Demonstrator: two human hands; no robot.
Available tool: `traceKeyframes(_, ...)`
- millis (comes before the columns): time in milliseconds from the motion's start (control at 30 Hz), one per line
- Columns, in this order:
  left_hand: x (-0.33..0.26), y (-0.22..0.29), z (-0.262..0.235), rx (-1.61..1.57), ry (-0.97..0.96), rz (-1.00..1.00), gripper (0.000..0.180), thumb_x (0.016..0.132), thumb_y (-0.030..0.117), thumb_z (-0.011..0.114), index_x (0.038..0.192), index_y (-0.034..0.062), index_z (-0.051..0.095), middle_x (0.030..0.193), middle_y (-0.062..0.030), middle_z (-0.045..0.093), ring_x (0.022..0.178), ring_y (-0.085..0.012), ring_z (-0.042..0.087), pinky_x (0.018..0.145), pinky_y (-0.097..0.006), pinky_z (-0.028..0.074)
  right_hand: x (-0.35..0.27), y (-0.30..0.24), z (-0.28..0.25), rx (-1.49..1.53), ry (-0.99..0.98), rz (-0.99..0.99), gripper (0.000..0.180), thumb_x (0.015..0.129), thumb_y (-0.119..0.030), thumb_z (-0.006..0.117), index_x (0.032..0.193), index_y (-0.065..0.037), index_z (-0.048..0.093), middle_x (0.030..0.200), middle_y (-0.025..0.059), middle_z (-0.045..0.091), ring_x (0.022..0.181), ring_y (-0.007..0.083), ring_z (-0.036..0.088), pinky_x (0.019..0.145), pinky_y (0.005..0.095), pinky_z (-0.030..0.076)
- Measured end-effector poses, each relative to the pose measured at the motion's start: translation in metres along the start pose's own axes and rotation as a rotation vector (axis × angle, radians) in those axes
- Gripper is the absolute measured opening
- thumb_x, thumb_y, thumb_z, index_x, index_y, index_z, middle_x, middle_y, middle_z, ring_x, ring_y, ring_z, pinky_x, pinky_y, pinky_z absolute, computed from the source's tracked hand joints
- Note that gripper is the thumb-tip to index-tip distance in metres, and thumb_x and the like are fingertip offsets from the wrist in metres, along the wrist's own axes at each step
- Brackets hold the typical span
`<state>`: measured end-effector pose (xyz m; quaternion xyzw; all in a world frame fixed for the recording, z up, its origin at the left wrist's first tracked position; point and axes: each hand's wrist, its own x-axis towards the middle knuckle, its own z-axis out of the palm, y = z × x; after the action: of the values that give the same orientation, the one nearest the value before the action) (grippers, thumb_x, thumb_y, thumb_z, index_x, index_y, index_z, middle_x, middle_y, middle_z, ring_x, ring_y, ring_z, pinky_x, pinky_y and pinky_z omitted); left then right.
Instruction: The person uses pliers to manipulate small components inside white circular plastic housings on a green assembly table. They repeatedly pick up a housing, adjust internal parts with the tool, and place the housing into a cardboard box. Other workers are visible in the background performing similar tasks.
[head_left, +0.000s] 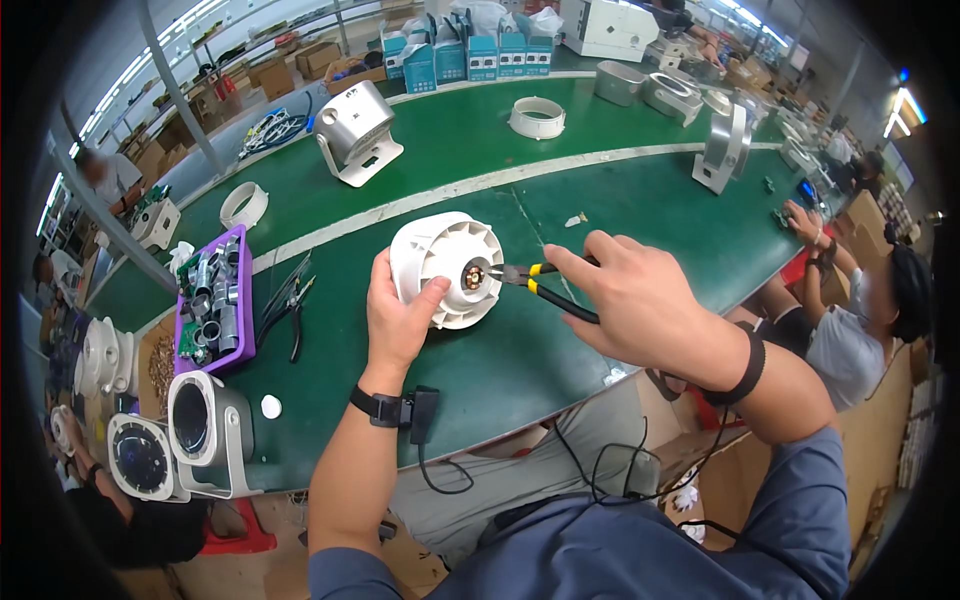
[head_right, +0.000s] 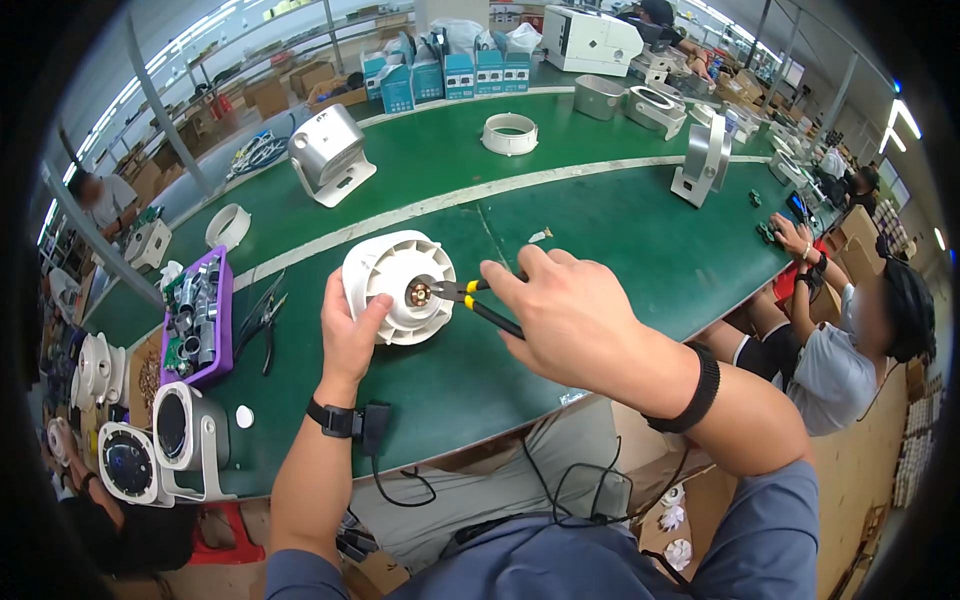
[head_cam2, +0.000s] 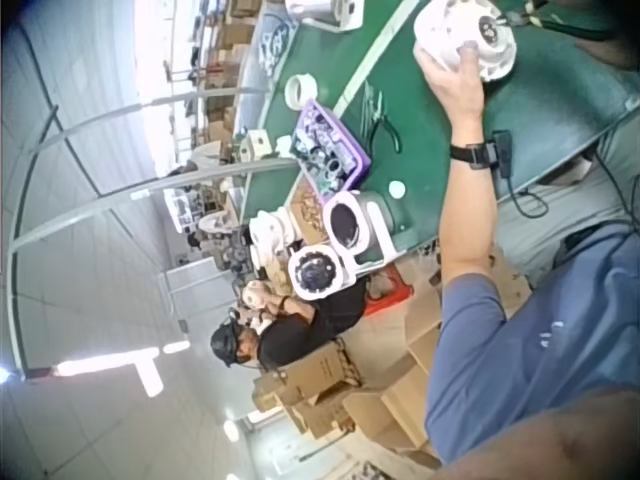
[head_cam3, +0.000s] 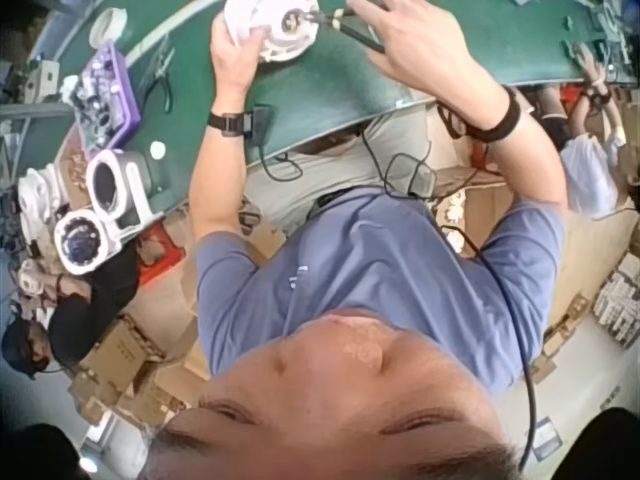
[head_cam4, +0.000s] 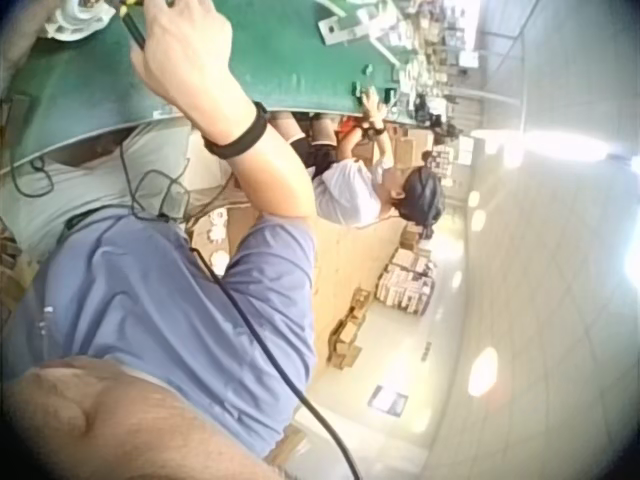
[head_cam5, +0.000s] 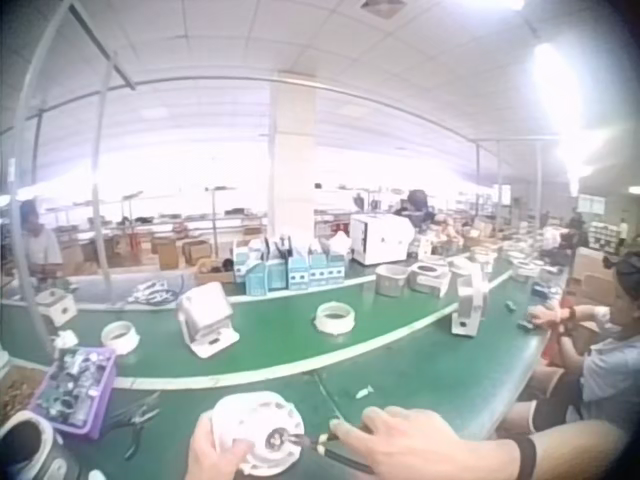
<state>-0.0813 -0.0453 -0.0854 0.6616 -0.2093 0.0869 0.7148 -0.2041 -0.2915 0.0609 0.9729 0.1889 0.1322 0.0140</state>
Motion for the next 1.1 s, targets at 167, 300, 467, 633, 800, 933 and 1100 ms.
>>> traceKeyframes(167,0.001,-0.001,-0.002,0.035,0.036,-0.001,0.055,0.091,0.024,0.076,0.131,-0.0033,0.052,0.121,-0.0144,0.066,0.109,-0.0205,0.065,0.095,-0.034,0.052,0.019,-0.010,0.004,-0.070,0.021,-0.062,0.055,0.077,-0.022,0.078,0.126,-0.003,0.063,0.094,0.0122,0.061,0.084,0.0291,0.066,0.066,0.0400,0.055)
traceKeyframes(300,0.000,0.002,-0.002,0.086,0.046,0.028,0.051,0.094,0.026,0.071,0.132,-0.0038,0.052,0.121,-0.0147,0.065,0.110,-0.0209,0.063,0.096,-0.035,0.051,0.027,-0.012,0.006,-0.107,-0.022,-0.064,0.058,0.077,-0.024,0.079,0.129,-0.005,0.062,0.095,0.0110,0.059,0.084,0.0278,0.064,0.067,0.0396,0.053)
traceKeyframes(467,-0.001,0.008,-0.001,0.138,0.044,0.033,0.046,0.097,0.024,0.064,0.131,-0.0041,0.053,0.122,-0.0137,0.063,0.112,-0.0196,0.060,0.098,-0.034,0.048,0.034,-0.016,0.002,-0.173,-0.098,-0.063,0.062,0.076,-0.025,0.079,0.132,-0.005,0.062,0.096,0.0102,0.058,0.086,0.0269,0.063,0.067,0.0389,0.053)
traceKeyframes(633,0.000,0.004,-0.002,0.145,0.075,0.079,0.048,0.096,0.026,0.068,0.130,-0.0044,0.053,0.118,-0.0160,0.068,0.107,-0.0226,0.065,0.094,-0.036,0.052,0.043,-0.012,-0.005,-0.112,-0.027,-0.157,0.028,0.076,-0.010,0.070,0.102,0.001,0.066,0.083,0.0135,0.061,0.075,0.0293,0.065,0.062,0.0395,0.054)
traceKeyframes(800,0.000,0.004,-0.003,0.181,0.075,0.102,0.046,0.096,0.026,0.067,0.128,-0.0047,0.054,0.117,-0.0168,0.068,0.106,-0.0234,0.066,0.092,-0.036,0.052,0.045,-0.013,-0.006,-0.098,-0.027,-0.189,0.026,0.077,-0.009,0.069,0.101,0.002,0.066,0.084,0.0143,0.063,0.077,0.0298,0.066,0.062,0.0404,0.055)
traceKeyframes(933,0.000,0.005,-0.001,0.199,0.095,0.121,0.044,0.097,0.025,0.066,0.127,-0.0046,0.055,0.115,-0.0173,0.069,0.104,-0.0247,0.067,0.091,-0.036,0.052,0.051,-0.018,-0.004,-0.176,-0.195,-0.123,0.060,0.076,-0.021,0.079,0.130,-0.002,0.062,0.095,0.0129,0.062,0.084,0.0288,0.067,0.066,0.0385,0.055)
traceKeyframes(1100,-0.002,0.008,0.002,0.268,0.169,0.101,0.041,0.097,0.024,0.067,0.123,-0.0047,0.055,0.110,-0.0189,0.070,0.100,-0.0279,0.069,0.088,-0.039,0.054,0.049,-0.018,0.009,-0.189,-0.125,-0.151,0.060,0.076,-0.022,0.080,0.130,-0.003,0.062,0.093,0.0132,0.061,0.077,0.0298,0.068,0.064,0.0385,0.056)
